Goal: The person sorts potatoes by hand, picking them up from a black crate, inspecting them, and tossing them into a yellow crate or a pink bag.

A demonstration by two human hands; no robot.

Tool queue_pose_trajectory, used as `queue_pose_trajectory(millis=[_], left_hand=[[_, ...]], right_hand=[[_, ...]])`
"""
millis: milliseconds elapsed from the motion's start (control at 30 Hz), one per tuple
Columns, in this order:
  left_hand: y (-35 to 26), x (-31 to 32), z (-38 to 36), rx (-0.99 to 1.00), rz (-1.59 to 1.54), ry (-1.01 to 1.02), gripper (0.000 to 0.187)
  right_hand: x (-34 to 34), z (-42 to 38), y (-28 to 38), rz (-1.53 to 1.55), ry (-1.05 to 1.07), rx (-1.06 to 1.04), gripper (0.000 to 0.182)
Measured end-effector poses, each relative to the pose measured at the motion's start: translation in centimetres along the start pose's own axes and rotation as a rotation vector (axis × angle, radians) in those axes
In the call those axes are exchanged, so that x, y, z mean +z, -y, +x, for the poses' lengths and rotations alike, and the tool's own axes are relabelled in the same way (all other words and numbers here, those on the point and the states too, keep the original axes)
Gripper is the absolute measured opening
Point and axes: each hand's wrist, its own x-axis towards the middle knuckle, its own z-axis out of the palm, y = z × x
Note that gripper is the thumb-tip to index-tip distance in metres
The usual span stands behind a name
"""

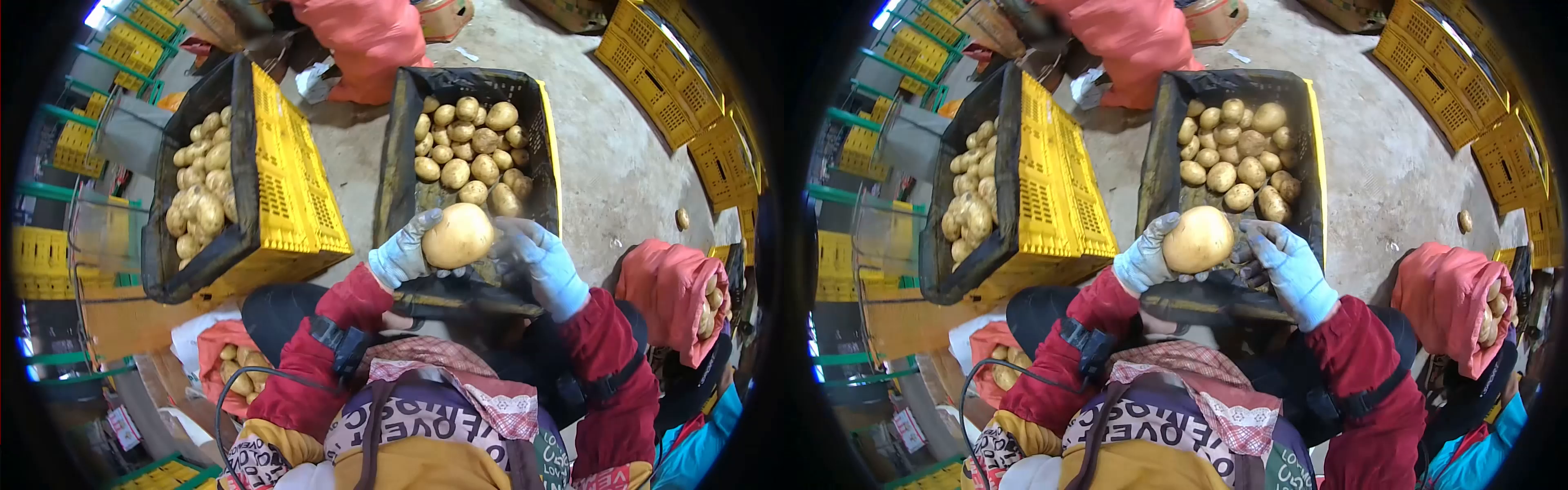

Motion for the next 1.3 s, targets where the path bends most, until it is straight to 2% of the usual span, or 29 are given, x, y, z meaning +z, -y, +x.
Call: queue_pose_trajectory(millis=[33, 67, 100, 167, 200, 367, 433, 467, 600, 667, 700, 767, 800, 833, 867, 900, 933, 967, 1000, 1033, 1100, 1133, 1300], left_hand=[[0.1, -0.6, -1.3, -0.009, 0.144, 0.05, 0.077], [-0.3, 1.3, -3.4, 0.003, 0.197, -0.059, 0.071], [-0.3, 1.9, -4.8, 0.013, 0.181, -0.068, 0.071], [-0.3, 2.5, -6.9, -0.06, 0.436, -0.145, 0.071], [-0.4, 3.2, -8.1, -0.028, 0.54, -0.139, 0.077], [0.7, 1.4, -10.0, 0.141, 0.379, -0.04, 0.083], [0.8, 0.3, -10.6, 0.201, 0.263, 0.045, 0.082], [1.0, -0.6, -10.6, 0.215, 0.196, 0.151, 0.078], [2.3, -0.8, -10.4, 0.304, 0.199, 0.096, 0.074], [1.8, 0.3, -10.9, 0.165, 0.367, 0.113, 0.071], [1.3, 0.9, -11.2, 0.16, 0.368, 0.116, 0.071], [0.3, 1.6, -11.7, -0.234, 0.678, -0.042, 0.069], [0.7, 0.5, -11.3, -0.18, 0.452, -0.01, 0.073], [1.0, 0.5, -11.0, -0.184, 0.452, -0.011, 0.073], [1.3, 0.6, -10.6, 0.035, 0.45, 0.02, 0.078], [1.6, 0.7, -10.4, 0.253, 0.443, 0.051, 0.083], [1.3, 0.7, -10.2, 0.293, 0.485, 0.054, 0.095], [1.4, 0.6, -10.0, 0.29, 0.485, 0.052, 0.095], [1.7, 0.5, -9.7, 0.429, 0.536, 0.092, 0.099], [1.8, 0.4, -9.4, 0.567, 0.587, 0.136, 0.102], [2.0, 0.3, -9.1, 0.556, 0.586, 0.1, 0.107], [2.1, 0.3, -9.0, 0.554, 0.581, 0.056, 0.111], [2.4, 0.7, -8.8, 0.502, 0.496, 0.051, 0.111]], right_hand=[[0.6, 0.1, -0.2, -0.015, 0.066, 0.036, 0.043], [1.3, 0.1, -0.4, -0.049, 0.113, 0.067, 0.045], [2.0, 0.0, -0.6, -0.059, 0.125, 0.081, 0.045], [3.3, -0.1, -1.4, -0.177, 0.274, 0.099, 0.048], [3.3, 0.0, -2.8, -0.08, 0.3, 0.14, 0.052], [4.1, -0.9, -4.7, 0.167, 0.352, 0.24, 0.055], [4.1, -0.9, -5.7, 0.308, 0.376, 0.122, 0.055], [4.2, -1.0, -5.9, 0.305, 0.374, 0.124, 0.055], [4.3, -0.9, -5.9, 0.402, 0.376, 0.038, 0.056], [4.4, -1.1, -5.4, 0.397, 0.379, 0.026, 0.055], [4.6, -1.3, -5.2, 0.291, 0.307, -0.017, 0.057], [4.7, -1.4, -5.4, 0.188, 0.23, -0.058, 0.059], [4.6, -1.4, -5.9, 0.031, 0.232, -0.232, 0.063], [4.5, -1.3, -6.3, -0.127, 0.234, -0.405, 0.067], [4.2, -1.1, -6.3, -0.199, 0.24, -0.411, 0.078], [4.2, -0.9, -6.3, -0.196, 0.24, -0.408, 0.078], [4.6, -0.7, -6.2, -0.153, 0.212, -0.43, 0.08], [4.9, -0.7, -6.0, -0.109, 0.183, -0.454, 0.083], [5.2, -1.0, -5.5, -0.002, 0.185, -0.314, 0.087], [5.1, -1.0, -5.3, 0.004, 0.178, -0.313, 0.087], [4.9, -1.1, -4.8, 0.159, 0.315, -0.054, 0.087], [5.3, -1.5, -4.3, 0.172, 0.269, -0.038, 0.084], [5.0, -1.1, -4.7, 0.122, 0.229, -0.117, 0.08]])
